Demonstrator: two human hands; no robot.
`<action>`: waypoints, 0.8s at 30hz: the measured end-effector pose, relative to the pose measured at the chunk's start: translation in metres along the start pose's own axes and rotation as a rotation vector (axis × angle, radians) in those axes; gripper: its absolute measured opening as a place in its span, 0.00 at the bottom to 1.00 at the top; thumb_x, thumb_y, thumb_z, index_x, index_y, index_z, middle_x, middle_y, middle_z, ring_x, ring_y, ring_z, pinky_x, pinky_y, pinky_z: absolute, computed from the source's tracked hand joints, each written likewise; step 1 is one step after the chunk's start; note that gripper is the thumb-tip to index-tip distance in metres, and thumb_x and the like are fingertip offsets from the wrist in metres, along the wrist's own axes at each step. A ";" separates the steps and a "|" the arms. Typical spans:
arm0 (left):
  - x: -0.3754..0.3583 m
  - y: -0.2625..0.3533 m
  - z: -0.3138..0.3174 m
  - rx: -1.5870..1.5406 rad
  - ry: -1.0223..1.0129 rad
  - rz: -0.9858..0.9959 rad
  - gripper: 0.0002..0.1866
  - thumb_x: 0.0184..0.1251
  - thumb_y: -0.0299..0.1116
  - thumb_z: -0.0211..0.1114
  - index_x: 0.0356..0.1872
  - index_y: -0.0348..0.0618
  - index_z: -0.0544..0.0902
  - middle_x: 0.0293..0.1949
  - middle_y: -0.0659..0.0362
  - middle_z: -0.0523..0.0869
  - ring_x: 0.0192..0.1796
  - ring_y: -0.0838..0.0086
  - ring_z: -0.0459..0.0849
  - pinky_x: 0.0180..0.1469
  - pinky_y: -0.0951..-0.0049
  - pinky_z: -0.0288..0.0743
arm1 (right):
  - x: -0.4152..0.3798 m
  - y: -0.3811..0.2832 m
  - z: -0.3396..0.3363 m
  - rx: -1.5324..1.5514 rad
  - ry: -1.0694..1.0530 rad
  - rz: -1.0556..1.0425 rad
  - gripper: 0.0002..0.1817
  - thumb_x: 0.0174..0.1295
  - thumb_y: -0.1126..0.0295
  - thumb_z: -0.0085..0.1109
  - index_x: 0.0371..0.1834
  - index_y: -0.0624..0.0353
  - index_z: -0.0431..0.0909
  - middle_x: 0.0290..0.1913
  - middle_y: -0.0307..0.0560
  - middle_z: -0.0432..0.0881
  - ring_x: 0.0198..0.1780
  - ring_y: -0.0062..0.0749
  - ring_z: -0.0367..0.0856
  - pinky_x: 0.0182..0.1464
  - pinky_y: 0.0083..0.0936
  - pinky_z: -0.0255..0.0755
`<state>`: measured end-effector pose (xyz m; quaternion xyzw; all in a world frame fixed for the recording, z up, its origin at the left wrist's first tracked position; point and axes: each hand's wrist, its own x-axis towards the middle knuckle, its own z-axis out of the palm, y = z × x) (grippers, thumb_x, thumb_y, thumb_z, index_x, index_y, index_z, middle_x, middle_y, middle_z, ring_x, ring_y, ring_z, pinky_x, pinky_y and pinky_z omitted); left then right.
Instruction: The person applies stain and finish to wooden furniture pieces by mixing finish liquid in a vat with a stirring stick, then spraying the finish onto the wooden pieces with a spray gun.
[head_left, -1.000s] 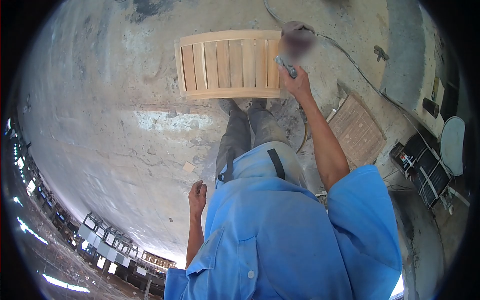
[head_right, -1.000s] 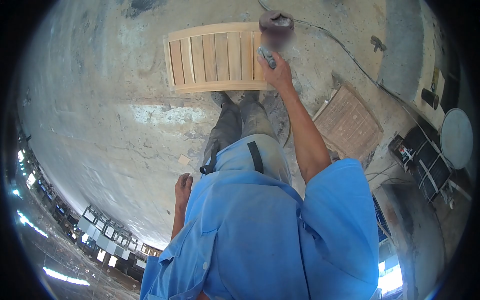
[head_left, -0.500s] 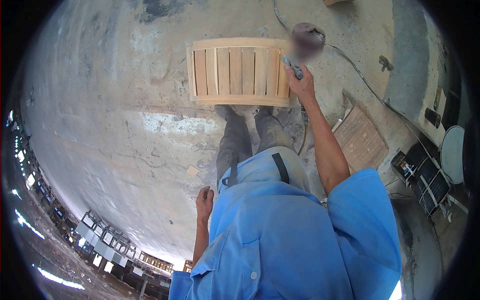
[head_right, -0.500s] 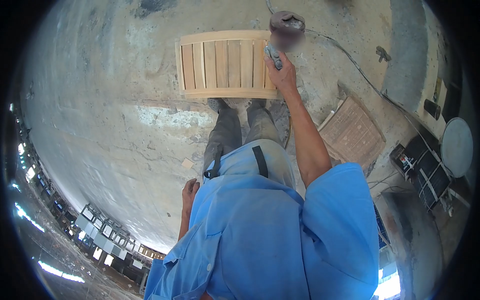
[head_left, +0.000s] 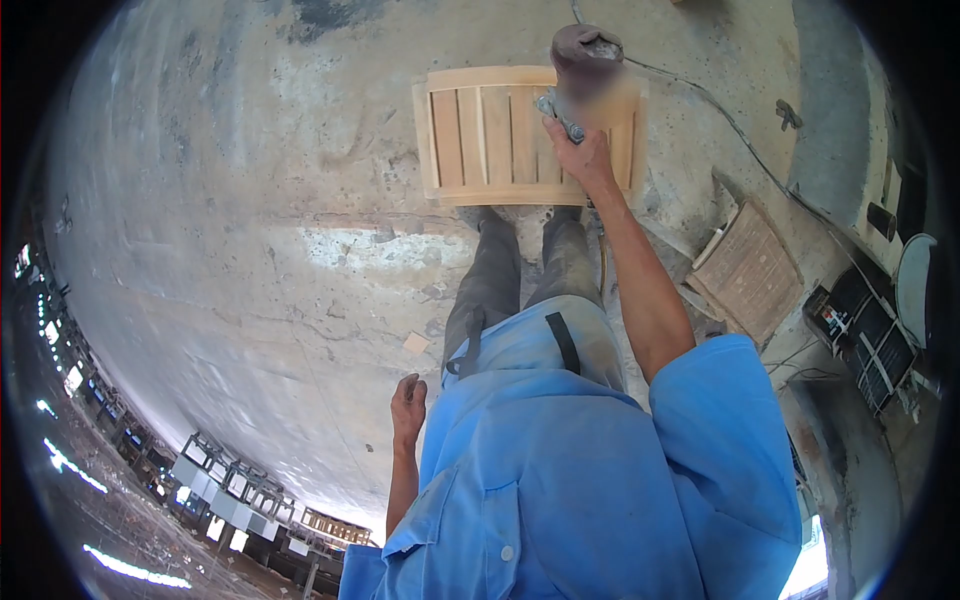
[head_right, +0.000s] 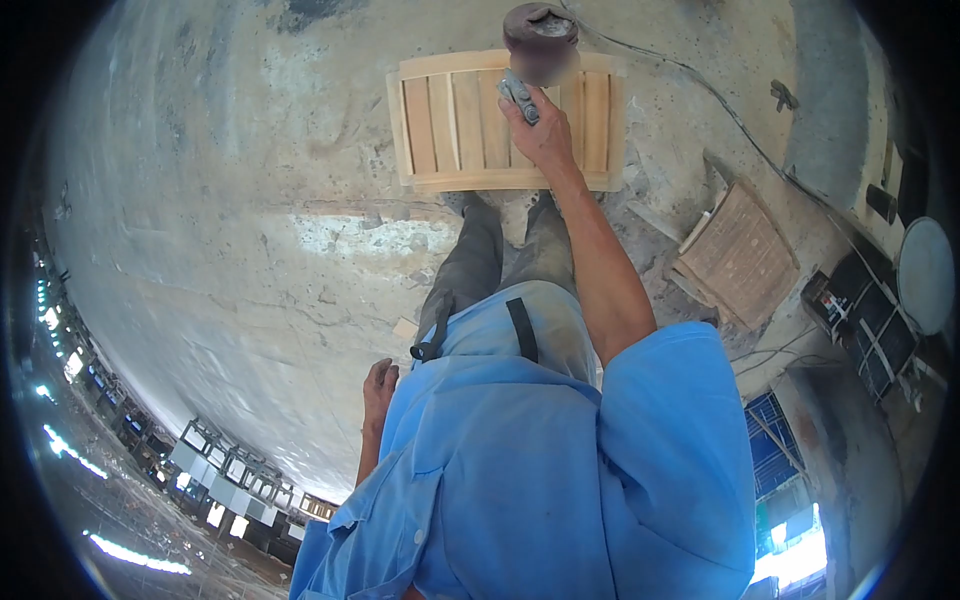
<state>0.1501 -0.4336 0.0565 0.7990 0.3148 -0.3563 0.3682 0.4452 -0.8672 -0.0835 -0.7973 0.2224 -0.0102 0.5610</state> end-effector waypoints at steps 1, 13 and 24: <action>0.006 -0.008 -0.009 0.010 -0.001 0.006 0.21 0.71 0.37 0.61 0.56 0.30 0.77 0.48 0.41 0.85 0.52 0.61 0.85 0.56 0.67 0.76 | -0.002 -0.003 0.009 -0.003 0.005 -0.012 0.29 0.62 0.54 0.63 0.63 0.57 0.76 0.52 0.57 0.84 0.56 0.47 0.83 0.57 0.34 0.74; 0.041 -0.032 -0.079 0.038 0.026 0.071 0.21 0.71 0.37 0.61 0.56 0.30 0.78 0.47 0.42 0.86 0.51 0.61 0.85 0.55 0.67 0.76 | -0.015 -0.032 0.089 0.051 -0.046 -0.004 0.29 0.62 0.53 0.64 0.63 0.55 0.76 0.54 0.56 0.84 0.56 0.46 0.83 0.58 0.33 0.74; 0.056 -0.039 -0.092 0.034 0.002 0.048 0.21 0.70 0.36 0.61 0.56 0.30 0.78 0.48 0.42 0.86 0.52 0.61 0.85 0.56 0.67 0.76 | -0.015 -0.035 0.100 -0.121 0.067 -0.078 0.30 0.62 0.50 0.62 0.63 0.55 0.76 0.52 0.57 0.84 0.54 0.50 0.83 0.55 0.36 0.75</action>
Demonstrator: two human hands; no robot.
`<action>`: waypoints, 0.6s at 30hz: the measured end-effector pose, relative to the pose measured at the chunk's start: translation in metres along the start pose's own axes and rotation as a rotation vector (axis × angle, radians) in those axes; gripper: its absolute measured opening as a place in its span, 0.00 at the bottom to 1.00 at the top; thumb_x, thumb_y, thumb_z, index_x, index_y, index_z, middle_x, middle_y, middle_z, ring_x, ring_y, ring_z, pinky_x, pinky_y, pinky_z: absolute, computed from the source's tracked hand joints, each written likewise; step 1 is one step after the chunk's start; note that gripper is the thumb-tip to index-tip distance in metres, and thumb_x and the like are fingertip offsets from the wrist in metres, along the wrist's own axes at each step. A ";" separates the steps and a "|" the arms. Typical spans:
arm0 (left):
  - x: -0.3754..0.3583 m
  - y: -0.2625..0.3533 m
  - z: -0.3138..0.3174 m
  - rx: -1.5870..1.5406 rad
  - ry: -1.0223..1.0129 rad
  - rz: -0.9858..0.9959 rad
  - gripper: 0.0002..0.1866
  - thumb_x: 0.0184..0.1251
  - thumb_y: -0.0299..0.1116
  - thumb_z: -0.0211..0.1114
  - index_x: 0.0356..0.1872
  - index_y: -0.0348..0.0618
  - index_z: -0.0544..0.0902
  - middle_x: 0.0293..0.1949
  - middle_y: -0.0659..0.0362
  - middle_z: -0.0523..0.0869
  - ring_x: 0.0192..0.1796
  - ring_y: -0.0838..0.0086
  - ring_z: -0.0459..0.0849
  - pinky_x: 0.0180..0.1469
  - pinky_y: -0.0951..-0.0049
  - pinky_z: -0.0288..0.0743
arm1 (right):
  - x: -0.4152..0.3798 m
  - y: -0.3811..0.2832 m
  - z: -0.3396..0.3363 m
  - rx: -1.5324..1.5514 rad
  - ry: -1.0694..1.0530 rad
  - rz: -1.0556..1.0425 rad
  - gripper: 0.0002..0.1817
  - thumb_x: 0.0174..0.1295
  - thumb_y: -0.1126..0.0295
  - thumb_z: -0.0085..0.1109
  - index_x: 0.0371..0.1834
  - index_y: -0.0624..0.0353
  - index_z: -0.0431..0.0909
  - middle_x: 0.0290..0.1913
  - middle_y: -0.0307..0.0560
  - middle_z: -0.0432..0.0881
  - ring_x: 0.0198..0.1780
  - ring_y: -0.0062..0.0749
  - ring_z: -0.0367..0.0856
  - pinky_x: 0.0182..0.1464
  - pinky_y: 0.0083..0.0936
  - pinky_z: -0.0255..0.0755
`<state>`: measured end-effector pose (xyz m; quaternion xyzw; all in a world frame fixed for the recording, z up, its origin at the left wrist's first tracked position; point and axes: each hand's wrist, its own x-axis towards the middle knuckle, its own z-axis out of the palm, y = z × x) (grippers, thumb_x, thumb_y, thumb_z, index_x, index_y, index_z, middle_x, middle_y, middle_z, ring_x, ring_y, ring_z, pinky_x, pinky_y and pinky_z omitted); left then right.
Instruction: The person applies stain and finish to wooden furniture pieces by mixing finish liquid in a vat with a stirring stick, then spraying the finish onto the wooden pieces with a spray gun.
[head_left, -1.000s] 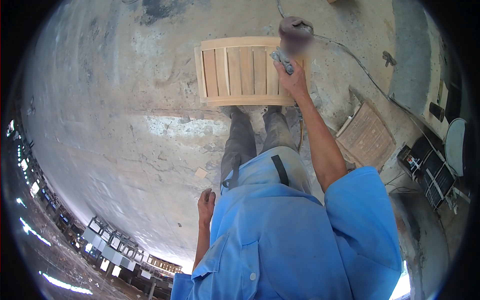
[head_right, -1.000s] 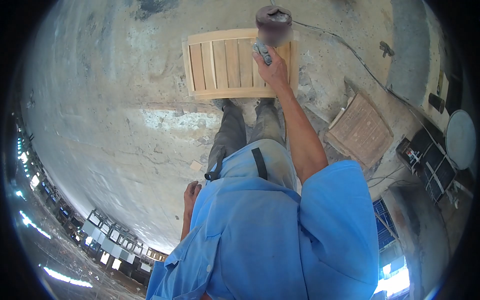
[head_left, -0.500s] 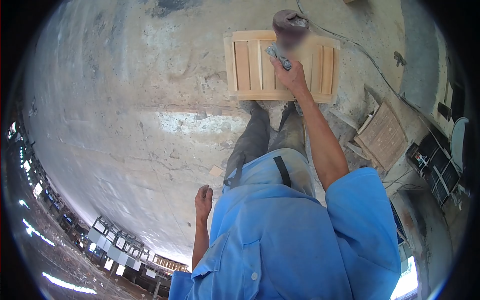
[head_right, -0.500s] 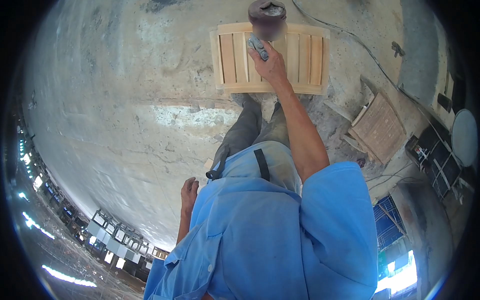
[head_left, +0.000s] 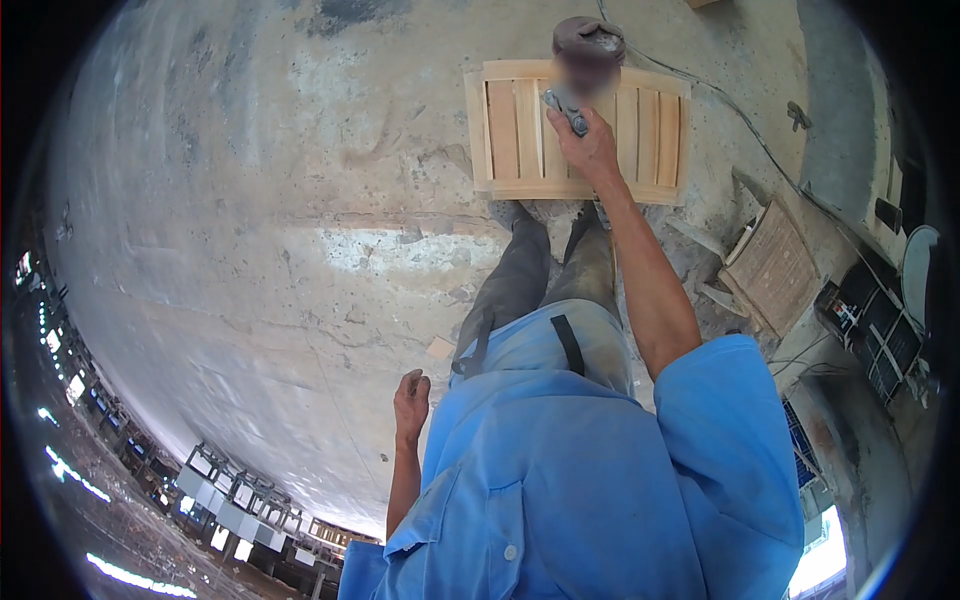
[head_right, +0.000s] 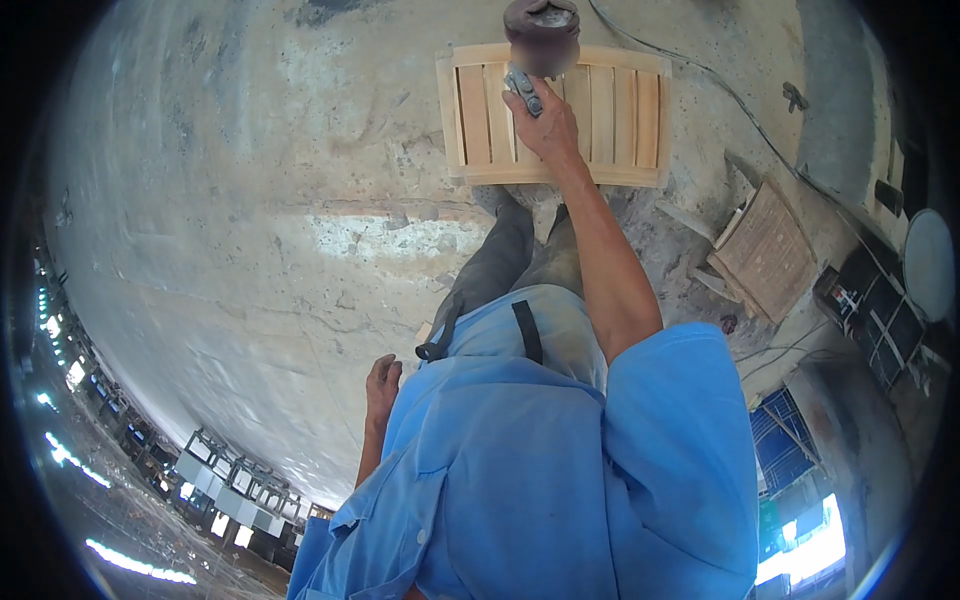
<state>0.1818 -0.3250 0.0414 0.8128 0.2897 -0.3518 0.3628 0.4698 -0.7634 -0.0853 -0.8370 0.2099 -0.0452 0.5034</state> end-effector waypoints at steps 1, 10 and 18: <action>-0.001 0.000 0.000 -0.005 0.003 -0.006 0.21 0.70 0.36 0.61 0.56 0.30 0.78 0.48 0.42 0.86 0.52 0.61 0.85 0.56 0.67 0.76 | 0.001 -0.002 0.003 0.021 -0.010 -0.014 0.30 0.62 0.50 0.62 0.63 0.55 0.76 0.52 0.57 0.84 0.54 0.50 0.83 0.55 0.36 0.75; 0.000 -0.016 -0.005 -0.021 0.005 -0.005 0.21 0.71 0.37 0.61 0.57 0.30 0.77 0.49 0.41 0.85 0.53 0.60 0.85 0.56 0.67 0.76 | -0.008 -0.037 0.029 0.043 -0.117 -0.008 0.25 0.64 0.59 0.64 0.62 0.56 0.77 0.50 0.52 0.86 0.52 0.34 0.84 0.55 0.28 0.74; 0.003 -0.009 0.001 -0.049 -0.005 -0.011 0.21 0.71 0.37 0.61 0.57 0.31 0.78 0.47 0.43 0.86 0.52 0.62 0.85 0.55 0.67 0.76 | -0.009 -0.031 0.032 0.003 -0.145 -0.039 0.25 0.63 0.59 0.64 0.62 0.57 0.77 0.50 0.54 0.86 0.52 0.35 0.84 0.56 0.28 0.73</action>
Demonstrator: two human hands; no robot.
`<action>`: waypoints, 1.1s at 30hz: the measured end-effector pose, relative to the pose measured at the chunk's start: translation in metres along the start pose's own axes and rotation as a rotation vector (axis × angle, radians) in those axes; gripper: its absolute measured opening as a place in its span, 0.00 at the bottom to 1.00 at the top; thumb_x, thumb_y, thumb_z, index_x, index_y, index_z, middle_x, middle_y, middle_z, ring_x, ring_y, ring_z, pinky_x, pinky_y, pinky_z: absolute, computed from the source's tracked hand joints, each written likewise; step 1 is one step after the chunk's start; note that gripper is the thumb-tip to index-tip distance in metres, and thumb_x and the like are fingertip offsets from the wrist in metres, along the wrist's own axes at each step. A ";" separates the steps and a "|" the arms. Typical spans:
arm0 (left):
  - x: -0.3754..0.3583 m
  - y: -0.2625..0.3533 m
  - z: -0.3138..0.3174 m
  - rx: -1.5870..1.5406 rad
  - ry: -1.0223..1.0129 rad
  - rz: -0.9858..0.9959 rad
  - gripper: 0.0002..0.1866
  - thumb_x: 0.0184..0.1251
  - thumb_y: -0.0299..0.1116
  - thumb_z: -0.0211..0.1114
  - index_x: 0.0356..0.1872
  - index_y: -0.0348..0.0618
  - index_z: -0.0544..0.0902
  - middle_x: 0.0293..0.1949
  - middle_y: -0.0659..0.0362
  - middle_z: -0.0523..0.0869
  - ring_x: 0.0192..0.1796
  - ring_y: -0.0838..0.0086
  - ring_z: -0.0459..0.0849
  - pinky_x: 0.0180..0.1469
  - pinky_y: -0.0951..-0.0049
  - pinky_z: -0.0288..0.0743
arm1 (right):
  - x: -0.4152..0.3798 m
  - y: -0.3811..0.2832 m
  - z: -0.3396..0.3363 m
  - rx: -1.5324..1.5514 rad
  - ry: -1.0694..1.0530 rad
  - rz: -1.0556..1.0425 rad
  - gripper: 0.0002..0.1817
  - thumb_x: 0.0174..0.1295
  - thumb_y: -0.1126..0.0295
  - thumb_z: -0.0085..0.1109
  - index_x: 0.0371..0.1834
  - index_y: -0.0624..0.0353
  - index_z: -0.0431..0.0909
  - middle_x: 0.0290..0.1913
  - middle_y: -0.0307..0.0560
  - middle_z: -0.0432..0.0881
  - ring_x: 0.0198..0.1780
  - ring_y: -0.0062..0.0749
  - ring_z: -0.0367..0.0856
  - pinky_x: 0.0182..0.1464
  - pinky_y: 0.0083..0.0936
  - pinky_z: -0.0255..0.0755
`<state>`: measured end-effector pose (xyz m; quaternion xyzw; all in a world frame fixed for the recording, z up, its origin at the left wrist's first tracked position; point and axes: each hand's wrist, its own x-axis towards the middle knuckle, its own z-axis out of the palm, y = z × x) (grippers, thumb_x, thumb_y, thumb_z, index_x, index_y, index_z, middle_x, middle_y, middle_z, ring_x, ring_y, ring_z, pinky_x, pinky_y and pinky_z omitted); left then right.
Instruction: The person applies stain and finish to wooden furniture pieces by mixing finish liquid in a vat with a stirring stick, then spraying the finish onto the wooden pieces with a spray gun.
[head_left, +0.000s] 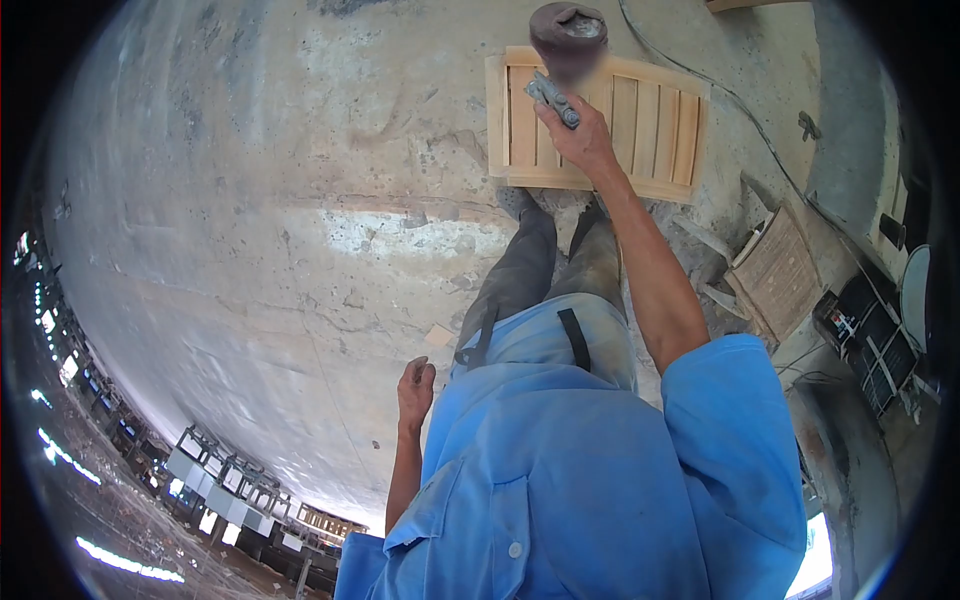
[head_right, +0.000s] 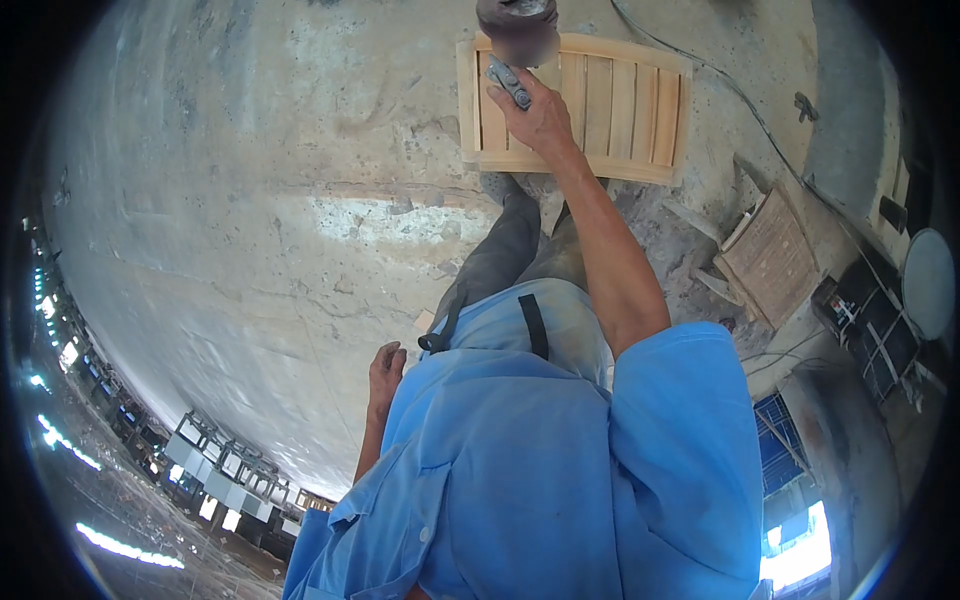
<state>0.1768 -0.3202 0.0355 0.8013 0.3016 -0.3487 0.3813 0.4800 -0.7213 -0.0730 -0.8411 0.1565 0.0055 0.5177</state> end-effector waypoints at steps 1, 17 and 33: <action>0.000 0.001 0.001 -0.010 -0.004 0.000 0.21 0.70 0.37 0.61 0.57 0.32 0.78 0.47 0.43 0.86 0.51 0.62 0.85 0.55 0.67 0.76 | -0.003 0.000 0.000 -0.002 -0.011 -0.004 0.25 0.63 0.59 0.64 0.62 0.57 0.77 0.50 0.54 0.85 0.53 0.35 0.84 0.56 0.28 0.73; 0.014 0.003 0.010 0.002 -0.049 0.007 0.22 0.69 0.38 0.61 0.57 0.31 0.78 0.47 0.41 0.86 0.51 0.60 0.86 0.55 0.67 0.77 | -0.141 0.011 -0.017 0.054 -0.224 0.099 0.29 0.62 0.54 0.64 0.65 0.54 0.75 0.54 0.60 0.83 0.57 0.53 0.81 0.58 0.35 0.73; 0.019 -0.004 0.009 0.031 -0.070 0.037 0.22 0.70 0.38 0.61 0.57 0.31 0.78 0.48 0.42 0.86 0.52 0.60 0.85 0.57 0.67 0.76 | -0.047 0.032 -0.057 0.057 0.111 0.050 0.29 0.61 0.55 0.65 0.64 0.57 0.75 0.55 0.58 0.83 0.59 0.47 0.81 0.59 0.31 0.72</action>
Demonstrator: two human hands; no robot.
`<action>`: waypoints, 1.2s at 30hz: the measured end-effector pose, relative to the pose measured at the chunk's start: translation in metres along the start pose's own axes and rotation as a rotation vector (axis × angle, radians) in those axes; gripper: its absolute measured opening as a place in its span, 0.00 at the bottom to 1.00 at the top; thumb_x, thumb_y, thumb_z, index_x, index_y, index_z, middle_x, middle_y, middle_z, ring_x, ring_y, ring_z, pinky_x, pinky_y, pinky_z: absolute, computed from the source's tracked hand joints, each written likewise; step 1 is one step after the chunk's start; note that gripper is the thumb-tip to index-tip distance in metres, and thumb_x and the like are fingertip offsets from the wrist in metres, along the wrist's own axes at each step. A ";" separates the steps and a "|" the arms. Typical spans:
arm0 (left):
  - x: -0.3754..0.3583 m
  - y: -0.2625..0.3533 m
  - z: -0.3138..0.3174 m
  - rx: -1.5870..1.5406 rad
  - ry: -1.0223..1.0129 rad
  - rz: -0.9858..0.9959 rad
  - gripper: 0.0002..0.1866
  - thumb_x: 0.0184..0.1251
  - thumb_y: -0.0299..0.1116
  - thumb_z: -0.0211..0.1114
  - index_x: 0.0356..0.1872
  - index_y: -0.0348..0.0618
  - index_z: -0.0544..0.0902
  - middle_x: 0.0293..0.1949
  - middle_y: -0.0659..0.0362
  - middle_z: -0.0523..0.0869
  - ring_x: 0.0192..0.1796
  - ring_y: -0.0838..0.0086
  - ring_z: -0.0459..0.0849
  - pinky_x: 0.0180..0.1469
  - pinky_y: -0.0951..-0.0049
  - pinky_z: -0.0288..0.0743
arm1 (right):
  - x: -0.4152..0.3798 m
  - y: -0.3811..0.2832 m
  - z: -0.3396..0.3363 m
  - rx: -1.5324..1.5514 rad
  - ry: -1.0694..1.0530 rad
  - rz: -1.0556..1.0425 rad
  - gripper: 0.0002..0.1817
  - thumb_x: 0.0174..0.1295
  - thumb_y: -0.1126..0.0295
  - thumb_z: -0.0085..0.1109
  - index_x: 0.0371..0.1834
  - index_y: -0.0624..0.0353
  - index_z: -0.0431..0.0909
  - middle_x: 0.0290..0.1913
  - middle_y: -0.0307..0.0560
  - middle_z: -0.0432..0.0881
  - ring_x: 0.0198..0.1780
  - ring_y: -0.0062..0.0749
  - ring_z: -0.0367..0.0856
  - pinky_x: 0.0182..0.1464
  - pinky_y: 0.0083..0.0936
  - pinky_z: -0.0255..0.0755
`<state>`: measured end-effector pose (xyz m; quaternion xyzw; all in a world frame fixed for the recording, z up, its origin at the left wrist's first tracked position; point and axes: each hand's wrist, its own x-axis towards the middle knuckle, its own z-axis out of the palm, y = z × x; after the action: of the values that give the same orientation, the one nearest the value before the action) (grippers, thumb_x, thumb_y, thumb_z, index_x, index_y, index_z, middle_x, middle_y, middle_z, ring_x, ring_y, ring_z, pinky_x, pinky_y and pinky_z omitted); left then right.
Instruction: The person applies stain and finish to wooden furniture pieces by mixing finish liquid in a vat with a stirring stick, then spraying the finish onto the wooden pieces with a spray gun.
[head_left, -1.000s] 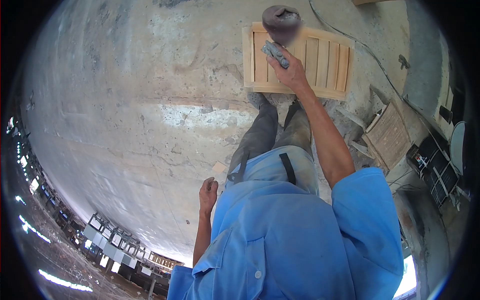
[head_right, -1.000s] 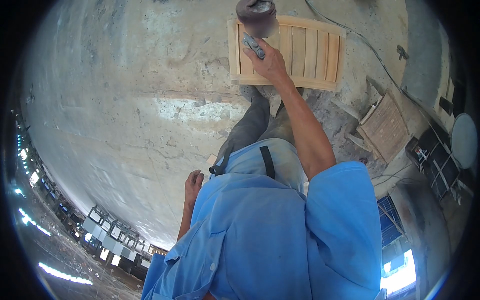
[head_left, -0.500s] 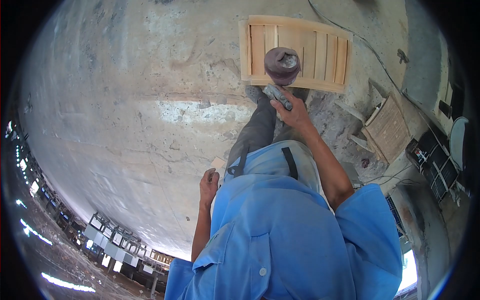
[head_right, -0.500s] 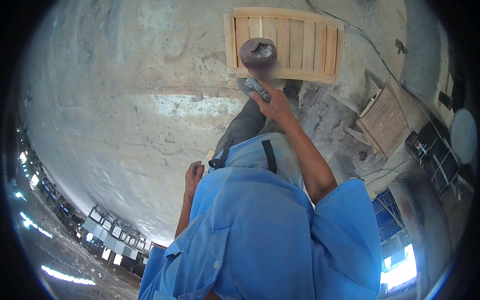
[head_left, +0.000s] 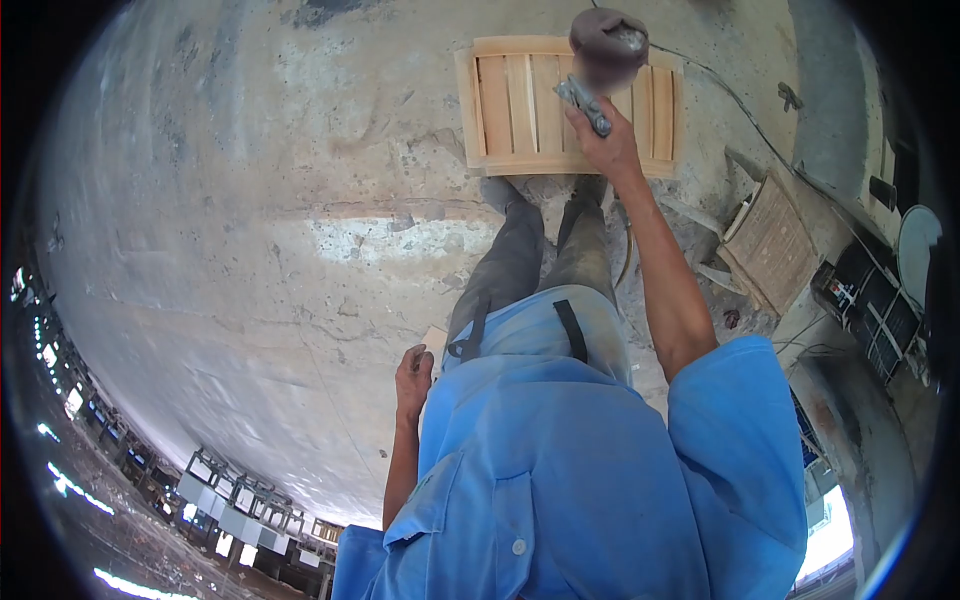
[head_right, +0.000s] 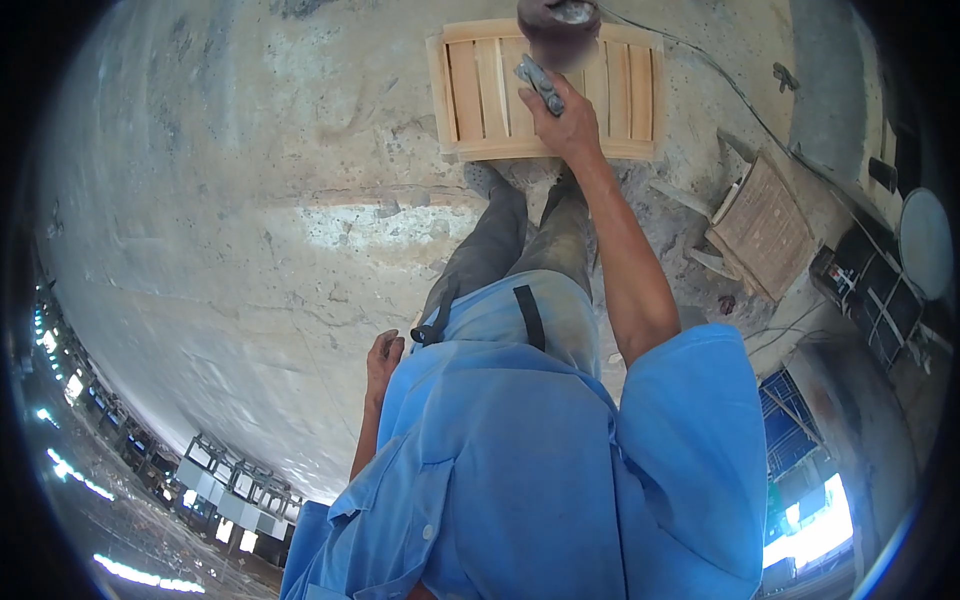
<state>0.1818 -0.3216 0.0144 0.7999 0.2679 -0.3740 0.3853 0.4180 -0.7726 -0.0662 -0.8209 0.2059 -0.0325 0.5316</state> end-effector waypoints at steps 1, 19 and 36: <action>0.000 0.001 0.000 0.001 0.001 -0.005 0.22 0.70 0.38 0.60 0.57 0.31 0.78 0.49 0.42 0.86 0.52 0.60 0.85 0.57 0.67 0.76 | 0.003 -0.001 -0.002 -0.007 0.000 -0.005 0.29 0.61 0.55 0.65 0.64 0.57 0.75 0.55 0.58 0.83 0.59 0.47 0.81 0.59 0.31 0.72; 0.014 0.010 0.004 0.041 -0.037 0.093 0.23 0.70 0.39 0.60 0.58 0.31 0.77 0.49 0.41 0.85 0.53 0.59 0.84 0.58 0.66 0.75 | -0.133 0.006 -0.027 0.044 -0.147 0.269 0.28 0.62 0.58 0.66 0.64 0.56 0.76 0.54 0.57 0.84 0.58 0.45 0.82 0.59 0.30 0.72; -0.013 -0.023 0.015 -0.016 -0.003 0.064 0.21 0.69 0.38 0.61 0.56 0.31 0.78 0.47 0.44 0.86 0.50 0.63 0.84 0.54 0.67 0.76 | -0.017 -0.017 -0.038 0.038 0.042 -0.039 0.28 0.62 0.56 0.64 0.63 0.58 0.76 0.53 0.57 0.84 0.56 0.42 0.83 0.57 0.30 0.73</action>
<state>0.1522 -0.3226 0.0088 0.8045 0.2448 -0.3606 0.4036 0.3972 -0.7925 -0.0319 -0.8137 0.2005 -0.0640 0.5418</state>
